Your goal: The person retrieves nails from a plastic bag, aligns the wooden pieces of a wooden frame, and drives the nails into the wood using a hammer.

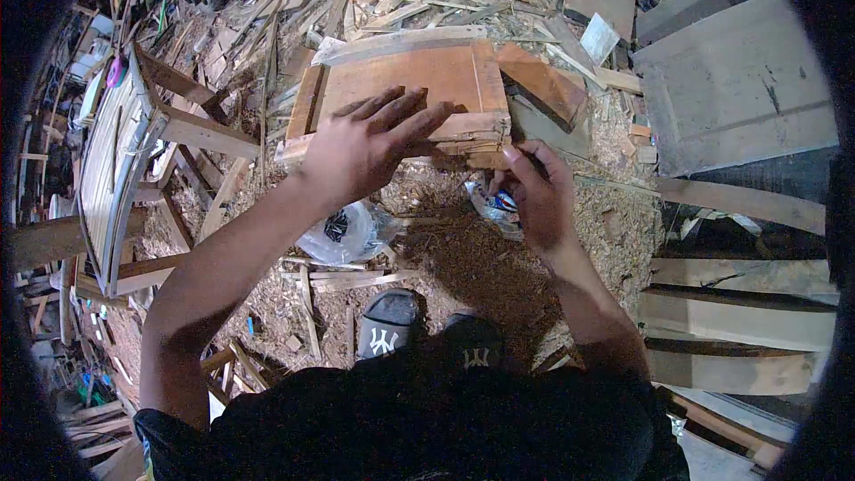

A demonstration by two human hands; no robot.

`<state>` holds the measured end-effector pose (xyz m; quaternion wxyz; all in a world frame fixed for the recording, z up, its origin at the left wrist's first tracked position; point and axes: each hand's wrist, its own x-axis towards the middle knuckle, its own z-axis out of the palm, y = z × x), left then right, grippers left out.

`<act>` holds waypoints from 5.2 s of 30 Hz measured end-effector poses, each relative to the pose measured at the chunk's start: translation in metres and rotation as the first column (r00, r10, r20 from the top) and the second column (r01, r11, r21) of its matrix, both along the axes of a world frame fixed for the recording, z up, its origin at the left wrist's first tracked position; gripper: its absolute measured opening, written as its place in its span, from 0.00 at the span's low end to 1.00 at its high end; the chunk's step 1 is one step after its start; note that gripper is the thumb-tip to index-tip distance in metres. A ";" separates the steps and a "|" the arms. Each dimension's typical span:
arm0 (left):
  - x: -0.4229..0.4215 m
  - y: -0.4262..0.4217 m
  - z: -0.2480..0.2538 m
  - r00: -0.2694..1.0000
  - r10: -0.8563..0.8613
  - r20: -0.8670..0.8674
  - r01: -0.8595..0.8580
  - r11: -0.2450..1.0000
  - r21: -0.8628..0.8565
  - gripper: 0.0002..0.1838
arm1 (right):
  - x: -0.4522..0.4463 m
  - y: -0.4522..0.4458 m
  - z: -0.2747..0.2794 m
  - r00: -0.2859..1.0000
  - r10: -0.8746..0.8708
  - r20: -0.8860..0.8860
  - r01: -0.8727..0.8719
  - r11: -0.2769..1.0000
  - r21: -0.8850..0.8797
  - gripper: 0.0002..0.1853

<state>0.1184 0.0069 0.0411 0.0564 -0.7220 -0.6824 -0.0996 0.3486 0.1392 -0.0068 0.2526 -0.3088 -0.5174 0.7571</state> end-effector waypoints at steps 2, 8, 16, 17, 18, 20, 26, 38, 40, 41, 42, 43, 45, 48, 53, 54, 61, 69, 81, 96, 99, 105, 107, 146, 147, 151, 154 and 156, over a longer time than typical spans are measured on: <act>0.000 0.000 0.000 1.000 0.002 -0.003 -0.002 1.000 -0.001 0.34 | 0.001 -0.001 -0.002 1.000 -0.015 -0.007 0.015 1.000 -0.002 0.07; -0.001 -0.002 -0.004 0.999 0.004 -0.041 -0.004 1.000 0.004 0.34 | 0.002 -0.002 0.004 0.999 -0.035 -0.035 0.033 0.998 -0.044 0.05; -0.001 -0.001 0.000 1.000 -0.008 0.009 0.008 1.000 0.000 0.35 | 0.000 0.002 0.002 0.999 0.013 -0.047 -0.006 0.990 0.144 0.08; -0.001 -0.001 -0.001 1.000 -0.007 0.013 0.007 1.000 0.004 0.35 | -0.001 0.001 0.003 0.999 0.013 -0.046 -0.006 0.990 0.144 0.08; -0.001 -0.001 -0.001 1.000 -0.007 0.017 0.007 1.000 0.009 0.34 | -0.001 0.000 0.004 0.999 0.006 -0.049 0.001 0.992 0.125 0.08; -0.001 -0.001 -0.002 1.000 -0.005 0.016 0.005 1.000 0.010 0.34 | -0.001 0.000 0.001 0.999 -0.002 -0.052 0.007 0.994 0.106 0.08; 0.000 -0.001 0.003 1.000 0.010 0.027 -0.010 1.000 -0.004 0.34 | 0.005 0.004 0.001 0.999 -0.016 0.045 0.008 0.984 0.177 0.10; -0.002 0.000 0.001 0.999 0.031 0.010 -0.031 0.999 -0.010 0.33 | -0.001 0.016 0.013 0.995 -0.042 0.088 0.026 0.984 0.177 0.11; -0.002 0.001 0.003 0.999 0.038 0.003 -0.038 0.999 -0.015 0.33 | -0.002 0.024 -0.001 0.991 -0.114 -0.071 0.127 0.967 0.223 0.09; -0.003 0.001 0.004 0.999 0.047 0.018 -0.047 0.999 -0.013 0.34 | -0.001 0.030 -0.008 0.991 -0.113 -0.071 0.126 0.967 0.222 0.09; -0.003 0.002 0.005 0.998 0.056 0.033 -0.056 0.998 -0.012 0.34 | 0.003 0.039 -0.017 0.982 -0.177 0.066 0.150 0.943 0.297 0.09; -0.003 0.002 0.005 0.998 0.057 0.034 -0.056 0.998 -0.012 0.34 | 0.008 0.046 -0.028 0.949 -0.248 0.195 0.161 0.913 0.374 0.10; -0.005 0.003 0.005 0.995 0.081 0.057 -0.079 0.997 -0.025 0.34 | 0.024 0.062 -0.078 0.901 -0.221 0.374 -0.067 0.780 0.623 0.13; -0.006 0.004 0.005 0.993 0.081 0.083 -0.079 0.996 -0.028 0.33 | 0.026 0.046 -0.086 0.657 -0.209 0.724 -0.421 0.695 0.583 0.22; -0.007 0.003 0.006 0.995 0.070 0.068 -0.069 0.998 -0.006 0.33 | 0.019 0.035 -0.099 0.607 -0.266 0.749 -0.596 0.470 0.651 0.21; -0.007 0.003 0.006 0.996 0.069 0.056 -0.069 0.998 0.004 0.33 | 0.016 0.034 -0.099 0.565 -0.220 0.795 -0.621 0.521 0.586 0.22; -0.011 0.003 0.013 0.991 0.109 0.075 -0.109 0.994 -0.001 0.31 | 0.009 0.033 -0.080 0.719 -0.207 0.663 -0.449 0.590 0.672 0.25; -0.029 0.024 0.001 0.996 0.061 -0.062 -0.055 0.993 0.102 0.36 | -0.021 0.059 -0.089 0.938 0.005 0.346 -0.256 0.682 0.685 0.23; -0.024 0.027 -0.019 0.996 0.076 -0.049 -0.072 0.994 0.082 0.37 | -0.034 0.066 -0.103 0.934 0.088 0.345 -0.307 0.692 0.653 0.18; -0.023 0.014 -0.030 0.985 0.141 -0.100 -0.140 0.990 0.021 0.38 | -0.023 0.079 -0.110 0.901 0.186 0.393 -0.414 0.645 0.642 0.26; -0.025 0.015 -0.032 0.973 0.164 -0.162 -0.160 0.986 0.037 0.41 | -0.026 0.073 -0.088 0.905 0.190 0.380 -0.404 0.664 0.630 0.28; -0.014 0.024 -0.042 0.954 0.122 -0.273 -0.129 0.992 -0.008 0.39 | -0.037 0.078 -0.101 0.905 0.164 0.392 -0.399 0.648 0.649 0.30; -0.013 0.025 -0.047 0.958 0.136 -0.251 -0.136 0.991 0.020 0.37 | -0.035 0.081 -0.120 0.907 0.137 0.398 -0.381 0.669 0.638 0.30; -0.003 0.034 -0.056 0.969 0.182 -0.165 -0.171 0.982 0.076 0.41 | -0.026 0.105 -0.152 0.887 0.074 0.455 -0.393 0.637 0.663 0.28; -0.002 0.034 -0.056 0.970 0.183 -0.161 -0.173 0.982 0.078 0.40 | -0.026 0.104 -0.149 0.889 0.073 0.453 -0.393 0.630 0.670 0.28; -0.003 0.034 -0.055 0.959 0.182 -0.218 -0.168 0.983 0.079 0.39 | -0.025 0.106 -0.151 0.859 0.100 0.503 -0.442 0.641 0.627 0.28; -0.002 0.034 -0.054 0.967 0.183 -0.176 -0.170 0.982 0.083 0.40 | -0.027 0.101 -0.142 0.848 0.046 0.528 -0.426 0.653 0.626 0.27; -0.004 0.033 -0.056 0.967 0.177 -0.183 -0.166 0.983 0.075 0.41 | -0.025 0.092 -0.107 0.934 0.163 0.317 -0.342 0.659 0.669 0.24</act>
